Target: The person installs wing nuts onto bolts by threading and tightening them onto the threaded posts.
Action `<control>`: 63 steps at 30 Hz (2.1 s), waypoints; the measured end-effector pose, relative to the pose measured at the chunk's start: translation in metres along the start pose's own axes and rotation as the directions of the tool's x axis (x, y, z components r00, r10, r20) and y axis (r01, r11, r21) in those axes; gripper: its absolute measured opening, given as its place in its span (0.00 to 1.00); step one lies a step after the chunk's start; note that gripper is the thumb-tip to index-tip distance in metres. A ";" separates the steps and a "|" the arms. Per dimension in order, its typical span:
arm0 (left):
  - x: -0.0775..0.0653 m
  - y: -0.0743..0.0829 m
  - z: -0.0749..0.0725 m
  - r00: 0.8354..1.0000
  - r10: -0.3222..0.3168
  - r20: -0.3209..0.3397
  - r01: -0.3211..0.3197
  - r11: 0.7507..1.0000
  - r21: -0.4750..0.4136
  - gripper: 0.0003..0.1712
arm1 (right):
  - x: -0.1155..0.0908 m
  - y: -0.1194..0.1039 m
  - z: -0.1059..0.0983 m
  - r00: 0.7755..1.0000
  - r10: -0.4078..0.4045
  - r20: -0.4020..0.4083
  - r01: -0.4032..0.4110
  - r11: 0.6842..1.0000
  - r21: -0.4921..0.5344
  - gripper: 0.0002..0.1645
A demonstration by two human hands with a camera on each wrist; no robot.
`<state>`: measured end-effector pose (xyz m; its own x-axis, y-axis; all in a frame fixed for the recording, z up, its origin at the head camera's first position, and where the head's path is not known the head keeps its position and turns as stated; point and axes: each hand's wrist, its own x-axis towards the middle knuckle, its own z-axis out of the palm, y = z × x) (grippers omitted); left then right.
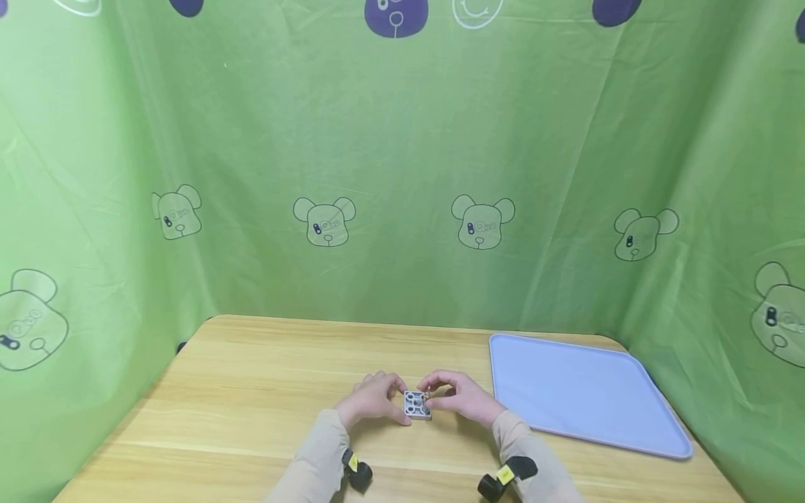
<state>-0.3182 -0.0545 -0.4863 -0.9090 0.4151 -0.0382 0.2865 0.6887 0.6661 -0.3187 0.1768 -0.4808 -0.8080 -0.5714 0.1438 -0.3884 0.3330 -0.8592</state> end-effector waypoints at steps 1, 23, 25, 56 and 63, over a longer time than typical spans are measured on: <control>0.000 0.000 0.000 1.000 -0.001 0.000 0.001 1.000 0.001 0.31 | 0.000 0.000 0.000 1.000 0.002 -0.004 -0.002 1.000 -0.006 0.18; 0.002 -0.002 0.001 1.000 0.004 0.001 -0.004 1.000 0.011 0.32 | 0.001 0.001 0.003 0.997 0.026 -0.073 -0.030 0.998 -0.054 0.10; 0.002 -0.002 0.001 1.000 0.004 0.001 -0.004 1.000 0.012 0.32 | 0.001 0.000 0.004 0.996 0.033 -0.083 -0.038 0.998 -0.052 0.10; -0.001 0.002 0.000 1.000 0.001 -0.006 -0.001 1.000 0.000 0.31 | 0.001 0.000 -0.001 1.000 0.027 0.014 -0.028 0.994 0.109 0.19; 0.000 0.001 0.000 1.000 -0.008 0.002 0.008 1.000 -0.001 0.31 | 0.000 0.001 0.000 0.998 0.046 0.043 -0.051 0.993 0.110 0.20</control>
<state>-0.3182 -0.0538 -0.4858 -0.9106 0.4109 -0.0455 0.2787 0.6915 0.6665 -0.3190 0.1774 -0.4810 -0.8053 -0.5871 0.0825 -0.2956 0.2770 -0.9143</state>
